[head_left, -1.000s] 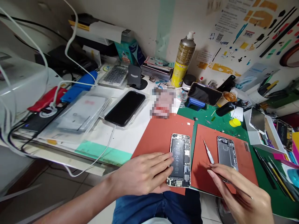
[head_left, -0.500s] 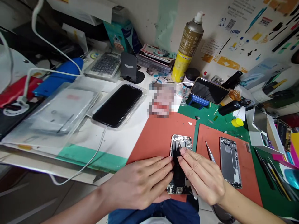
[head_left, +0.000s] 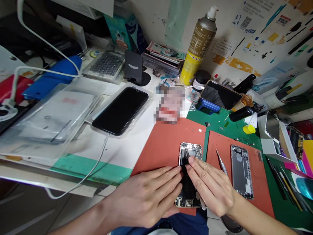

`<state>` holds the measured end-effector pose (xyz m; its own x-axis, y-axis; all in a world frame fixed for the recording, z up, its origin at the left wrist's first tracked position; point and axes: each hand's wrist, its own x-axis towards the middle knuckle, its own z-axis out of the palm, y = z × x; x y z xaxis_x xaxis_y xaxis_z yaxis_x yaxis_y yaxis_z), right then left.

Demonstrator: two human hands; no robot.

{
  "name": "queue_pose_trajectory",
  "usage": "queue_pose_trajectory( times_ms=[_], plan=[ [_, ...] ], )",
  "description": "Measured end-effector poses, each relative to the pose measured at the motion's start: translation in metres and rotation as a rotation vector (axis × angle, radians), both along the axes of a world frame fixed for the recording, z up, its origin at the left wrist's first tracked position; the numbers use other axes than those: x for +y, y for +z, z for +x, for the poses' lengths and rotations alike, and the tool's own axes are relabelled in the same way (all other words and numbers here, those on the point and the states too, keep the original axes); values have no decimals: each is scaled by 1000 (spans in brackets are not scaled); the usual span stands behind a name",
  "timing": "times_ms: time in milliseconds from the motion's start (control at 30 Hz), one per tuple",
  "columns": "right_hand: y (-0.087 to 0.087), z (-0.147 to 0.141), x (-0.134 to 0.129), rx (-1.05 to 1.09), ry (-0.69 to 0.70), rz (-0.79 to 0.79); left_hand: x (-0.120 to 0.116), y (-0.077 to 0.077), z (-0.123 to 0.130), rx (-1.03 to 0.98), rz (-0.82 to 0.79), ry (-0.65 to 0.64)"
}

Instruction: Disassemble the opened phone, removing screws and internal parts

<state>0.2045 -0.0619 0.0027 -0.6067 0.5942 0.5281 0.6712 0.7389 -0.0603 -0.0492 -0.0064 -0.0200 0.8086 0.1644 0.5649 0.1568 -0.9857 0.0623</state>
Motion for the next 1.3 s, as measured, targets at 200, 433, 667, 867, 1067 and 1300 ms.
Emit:
queue_pose_trajectory(
  times_ms=[200,433,667,867,1067,1300],
  plan=[
    [2,-1,0,-64,6,23,0,0,0,-4,-24,9],
    [3,-2,1,-81,7,45,-1,0,0,0,-14,1],
    [9,-2,0,80,-10,-35,0,0,0,-5,10,-2],
    [32,12,18,444,-370,-298,1,0,0,15,2,-8],
    [30,36,60,920,-457,-825,2,3,1,0,-11,-1],
    [23,45,81,1089,-359,-1080,1,2,-1,9,-21,-15]
  ],
)
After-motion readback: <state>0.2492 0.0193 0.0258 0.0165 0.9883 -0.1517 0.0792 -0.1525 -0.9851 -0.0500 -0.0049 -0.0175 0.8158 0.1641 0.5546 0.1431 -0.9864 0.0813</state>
